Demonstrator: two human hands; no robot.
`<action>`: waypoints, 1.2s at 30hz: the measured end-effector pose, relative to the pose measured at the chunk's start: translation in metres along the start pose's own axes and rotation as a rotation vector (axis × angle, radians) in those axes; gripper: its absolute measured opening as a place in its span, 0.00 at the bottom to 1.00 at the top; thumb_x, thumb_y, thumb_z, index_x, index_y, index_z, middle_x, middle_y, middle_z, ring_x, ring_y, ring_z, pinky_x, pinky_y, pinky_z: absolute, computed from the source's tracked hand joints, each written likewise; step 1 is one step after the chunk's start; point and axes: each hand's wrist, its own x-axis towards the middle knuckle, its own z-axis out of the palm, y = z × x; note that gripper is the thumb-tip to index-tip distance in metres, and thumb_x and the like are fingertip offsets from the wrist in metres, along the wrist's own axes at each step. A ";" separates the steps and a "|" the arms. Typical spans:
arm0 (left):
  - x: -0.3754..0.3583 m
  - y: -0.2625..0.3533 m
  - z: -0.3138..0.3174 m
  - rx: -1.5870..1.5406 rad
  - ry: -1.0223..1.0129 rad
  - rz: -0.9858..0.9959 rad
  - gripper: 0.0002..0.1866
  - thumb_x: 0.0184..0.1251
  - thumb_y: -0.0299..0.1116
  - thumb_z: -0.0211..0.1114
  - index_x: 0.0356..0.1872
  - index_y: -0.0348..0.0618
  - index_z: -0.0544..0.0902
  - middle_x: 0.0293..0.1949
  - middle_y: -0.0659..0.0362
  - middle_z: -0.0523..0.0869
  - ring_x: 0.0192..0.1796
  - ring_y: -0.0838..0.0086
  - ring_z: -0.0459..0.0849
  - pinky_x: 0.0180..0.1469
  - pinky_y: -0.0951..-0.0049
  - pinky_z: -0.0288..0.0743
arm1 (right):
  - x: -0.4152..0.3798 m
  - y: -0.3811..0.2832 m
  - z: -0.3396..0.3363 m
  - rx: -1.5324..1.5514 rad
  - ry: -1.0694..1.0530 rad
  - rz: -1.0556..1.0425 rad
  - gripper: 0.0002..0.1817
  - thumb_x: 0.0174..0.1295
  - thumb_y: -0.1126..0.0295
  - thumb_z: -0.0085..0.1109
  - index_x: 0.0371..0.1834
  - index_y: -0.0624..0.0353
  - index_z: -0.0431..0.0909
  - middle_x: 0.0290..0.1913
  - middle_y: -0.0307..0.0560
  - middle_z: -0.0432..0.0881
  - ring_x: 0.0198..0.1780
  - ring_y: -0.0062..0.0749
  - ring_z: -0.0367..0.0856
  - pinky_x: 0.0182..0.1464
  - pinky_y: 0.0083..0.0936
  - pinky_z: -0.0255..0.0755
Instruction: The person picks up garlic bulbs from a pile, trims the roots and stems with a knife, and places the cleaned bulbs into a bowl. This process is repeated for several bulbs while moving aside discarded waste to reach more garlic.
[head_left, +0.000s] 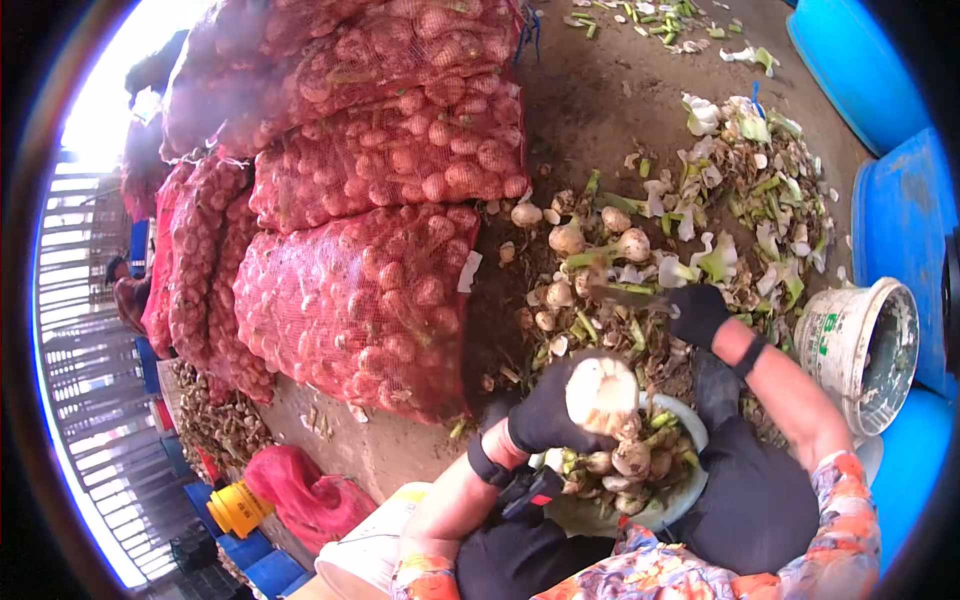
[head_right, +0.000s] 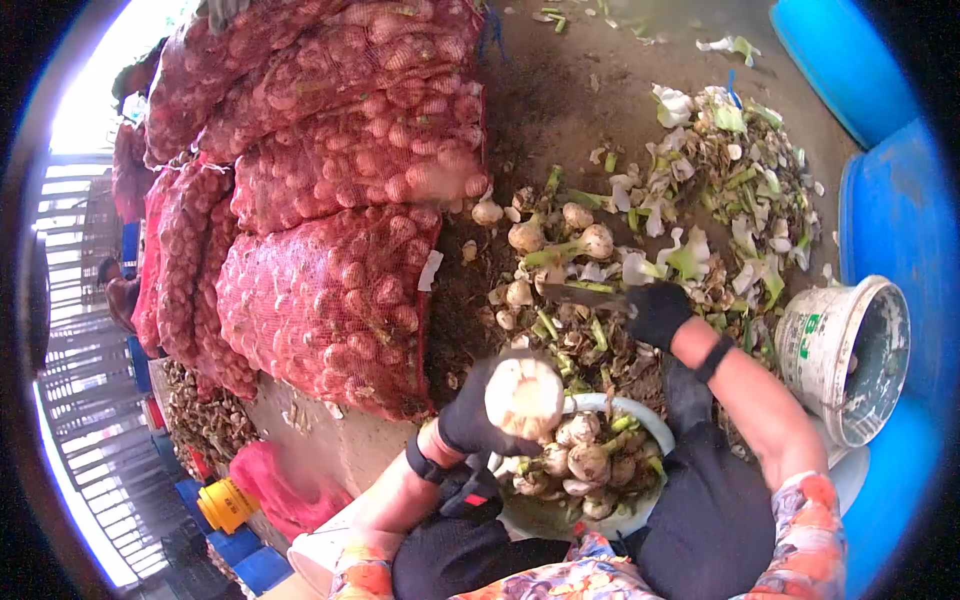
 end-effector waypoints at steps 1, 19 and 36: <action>0.009 -0.003 -0.008 0.294 0.010 0.173 0.32 0.29 0.34 0.73 0.43 0.39 0.72 0.39 0.59 0.78 0.43 0.73 0.76 0.49 0.72 0.68 | -0.006 0.001 0.001 0.042 0.067 0.137 0.06 0.42 0.67 0.54 0.16 0.57 0.73 0.19 0.53 0.75 0.24 0.48 0.76 0.27 0.38 0.69; 0.005 -0.019 0.008 0.007 -0.031 -0.092 0.16 0.45 0.28 0.63 0.40 0.42 0.77 0.35 0.59 0.81 0.35 0.74 0.77 0.41 0.74 0.71 | -0.012 -0.064 -0.031 0.323 0.234 -0.433 0.08 0.36 0.65 0.60 0.17 0.54 0.73 0.16 0.49 0.73 0.23 0.46 0.75 0.25 0.35 0.68; 0.004 0.000 0.000 -1.209 0.382 0.070 0.23 0.51 0.35 0.60 0.49 0.37 0.69 0.44 0.56 0.76 0.47 0.69 0.75 0.54 0.70 0.66 | -0.026 -0.100 -0.028 1.528 -0.166 0.266 0.30 0.34 0.80 0.60 0.48 0.57 0.70 0.41 0.37 0.73 0.39 0.26 0.74 0.39 0.22 0.71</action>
